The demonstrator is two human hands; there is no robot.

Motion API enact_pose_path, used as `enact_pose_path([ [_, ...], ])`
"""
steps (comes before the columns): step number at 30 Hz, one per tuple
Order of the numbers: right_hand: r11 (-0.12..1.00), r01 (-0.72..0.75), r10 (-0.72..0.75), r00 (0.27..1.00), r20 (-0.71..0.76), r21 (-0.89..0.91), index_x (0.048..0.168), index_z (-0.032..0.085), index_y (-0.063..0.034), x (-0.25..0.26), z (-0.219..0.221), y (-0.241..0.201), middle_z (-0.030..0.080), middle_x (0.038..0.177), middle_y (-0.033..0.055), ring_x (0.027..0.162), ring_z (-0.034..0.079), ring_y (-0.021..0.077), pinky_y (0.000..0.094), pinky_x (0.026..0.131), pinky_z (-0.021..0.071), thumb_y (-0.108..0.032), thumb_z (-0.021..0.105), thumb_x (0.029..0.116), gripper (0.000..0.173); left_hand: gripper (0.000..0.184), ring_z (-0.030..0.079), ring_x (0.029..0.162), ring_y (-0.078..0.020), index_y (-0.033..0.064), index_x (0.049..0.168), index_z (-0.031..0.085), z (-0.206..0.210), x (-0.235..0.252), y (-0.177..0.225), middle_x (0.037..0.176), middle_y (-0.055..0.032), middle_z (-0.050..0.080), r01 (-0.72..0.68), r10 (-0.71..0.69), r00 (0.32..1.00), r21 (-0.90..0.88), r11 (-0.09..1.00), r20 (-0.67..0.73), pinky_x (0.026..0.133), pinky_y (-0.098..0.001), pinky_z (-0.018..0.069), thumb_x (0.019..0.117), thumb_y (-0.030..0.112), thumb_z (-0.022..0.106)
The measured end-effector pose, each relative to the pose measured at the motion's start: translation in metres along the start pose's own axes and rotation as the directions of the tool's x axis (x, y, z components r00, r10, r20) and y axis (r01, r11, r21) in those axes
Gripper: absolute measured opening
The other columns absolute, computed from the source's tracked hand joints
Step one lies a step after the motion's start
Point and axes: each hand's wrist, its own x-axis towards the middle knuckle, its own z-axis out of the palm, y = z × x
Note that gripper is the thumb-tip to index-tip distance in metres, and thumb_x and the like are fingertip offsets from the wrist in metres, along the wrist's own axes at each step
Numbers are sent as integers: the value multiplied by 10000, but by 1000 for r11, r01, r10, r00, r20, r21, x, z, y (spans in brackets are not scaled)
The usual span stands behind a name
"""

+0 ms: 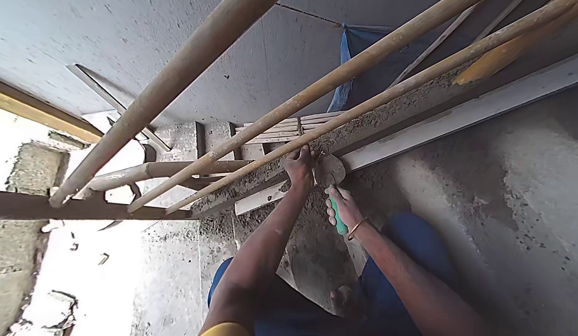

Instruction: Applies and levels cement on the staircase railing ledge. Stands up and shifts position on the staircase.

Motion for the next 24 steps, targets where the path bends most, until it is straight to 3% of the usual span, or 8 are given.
enact_pose_path([
  [18, 1000, -2, 2, 1000, 10, 12, 1311, 499, -32, -1, 1, -3, 485, 694, 33, 450, 504, 114, 255, 398, 492, -323, 353, 1141, 367, 65, 681, 751, -181, 7, 1014, 701, -5, 3, -5, 884, -94, 718, -68, 67, 997, 31, 997, 44, 750, -367, 600, 958, 36, 689],
  [24, 1000, -4, 4, 1000, 1, 30, 1295, 497, -32, 0, 5, -5, 488, 696, 36, 451, 507, 115, 257, 399, 493, -315, 351, 1142, 353, 66, 681, 736, -179, 13, 1014, 705, -5, 3, -6, 878, -93, 716, -61, 60, 998, 34, 998, 35, 724, -363, 604, 964, 51, 686],
])
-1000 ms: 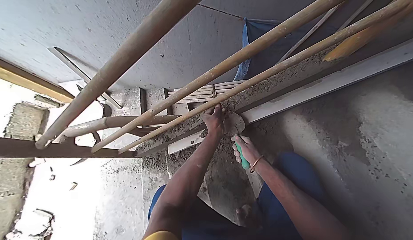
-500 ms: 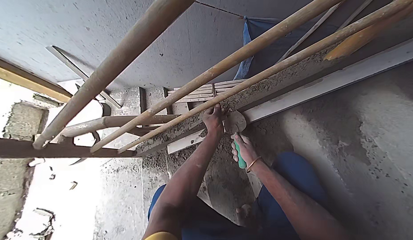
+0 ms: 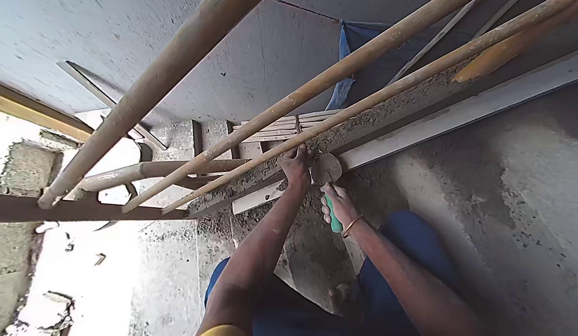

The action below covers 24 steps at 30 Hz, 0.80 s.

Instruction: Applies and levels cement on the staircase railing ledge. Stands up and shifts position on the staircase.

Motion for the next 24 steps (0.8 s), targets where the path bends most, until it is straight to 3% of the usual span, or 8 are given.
enact_pose_path([
  [24, 1000, -13, 13, 1000, 28, 6, 1228, 516, -20, 2, -1, -11, 511, 697, 45, 457, 527, 121, 257, 407, 504, -315, 362, 1141, 345, 60, 682, 736, -185, 33, 1005, 718, -4, 4, -3, 879, -84, 716, -8, 8, 1000, 2, 1000, 10, 711, -377, 606, 959, 65, 697],
])
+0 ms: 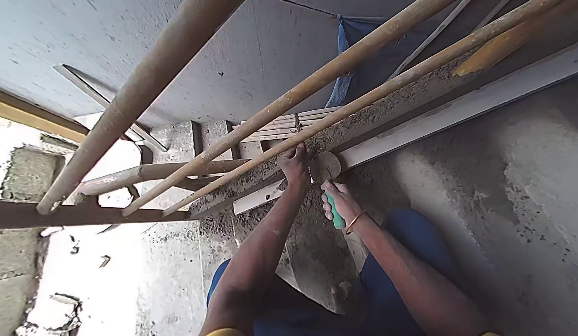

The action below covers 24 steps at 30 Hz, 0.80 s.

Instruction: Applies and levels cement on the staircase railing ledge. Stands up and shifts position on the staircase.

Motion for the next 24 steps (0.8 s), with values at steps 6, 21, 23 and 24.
enact_pose_path([
  [6, 1000, -4, 4, 1000, 7, 14, 1216, 524, -11, 4, 0, -3, 513, 696, 44, 458, 526, 120, 255, 413, 508, -314, 364, 1141, 351, 57, 682, 737, -177, 34, 994, 722, -2, 0, -1, 877, -83, 718, -3, 3, 1000, 7, 1000, 13, 707, -370, 606, 959, 74, 701],
  [21, 1000, -10, 10, 1000, 3, -4, 1264, 522, -20, 7, -1, -2, 510, 699, 42, 463, 528, 118, 255, 411, 507, -330, 380, 1135, 365, 59, 677, 789, -190, 24, 1005, 708, 1, -2, 2, 906, -88, 712, -7, 7, 1000, 4, 1000, -2, 773, -390, 595, 957, 59, 699],
  [23, 1000, -6, 6, 1000, 1, -9, 1270, 522, -18, 8, 0, -1, 508, 695, 42, 461, 526, 122, 258, 411, 507, -328, 374, 1137, 368, 58, 676, 789, -189, 29, 1003, 709, 2, -1, 3, 908, -88, 713, 4, -4, 1000, 1, 1000, -7, 767, -389, 595, 955, 62, 702],
  [24, 1000, -1, 1, 1000, 4, -10, 1268, 519, -16, 9, 0, 0, 506, 693, 42, 459, 527, 124, 260, 410, 509, -325, 370, 1137, 367, 59, 677, 785, -188, 29, 1000, 711, 1, 0, 2, 905, -90, 715, 6, -6, 1000, -3, 1000, -8, 759, -387, 594, 951, 62, 707],
])
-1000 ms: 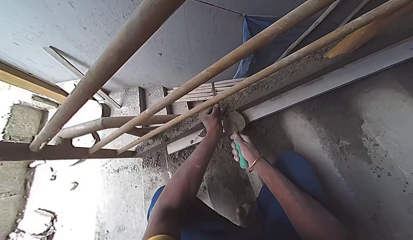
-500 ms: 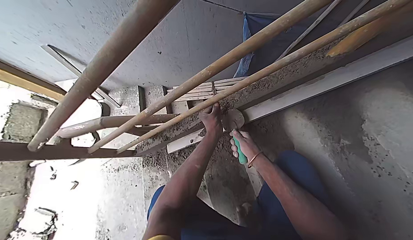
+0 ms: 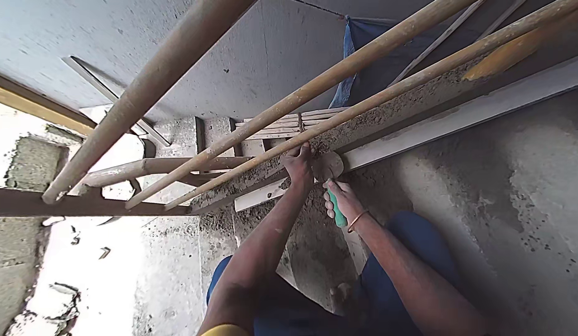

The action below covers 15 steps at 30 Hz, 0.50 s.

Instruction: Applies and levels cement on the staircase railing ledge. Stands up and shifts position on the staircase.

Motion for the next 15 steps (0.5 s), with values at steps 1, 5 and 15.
enact_pose_path([
  [1, 1000, 7, -7, 1000, 3, 1, 1264, 519, -12, 1, 0, 1, 506, 690, 43, 456, 528, 124, 262, 407, 511, -321, 368, 1138, 366, 62, 678, 782, -189, 26, 1003, 711, 0, 1, 0, 905, -93, 716, 3, -3, 1000, -10, 1000, 1, 756, -386, 595, 949, 59, 709],
  [5, 1000, 14, -14, 1000, -3, 4, 1265, 520, -12, 0, 1, 1, 509, 694, 45, 459, 527, 123, 261, 408, 508, -322, 366, 1139, 369, 58, 678, 756, -180, 21, 995, 715, 0, 3, -1, 891, -94, 716, 13, -13, 1000, -40, 999, 5, 733, -369, 598, 949, 55, 708],
  [15, 1000, 23, -23, 1000, -13, 17, 1255, 527, -13, 2, 4, 3, 512, 698, 49, 457, 526, 126, 263, 408, 509, -321, 373, 1137, 364, 58, 686, 773, -191, 21, 997, 715, -1, 3, 1, 898, -100, 719, 40, -40, 999, -56, 998, 17, 749, -375, 600, 948, 53, 708],
])
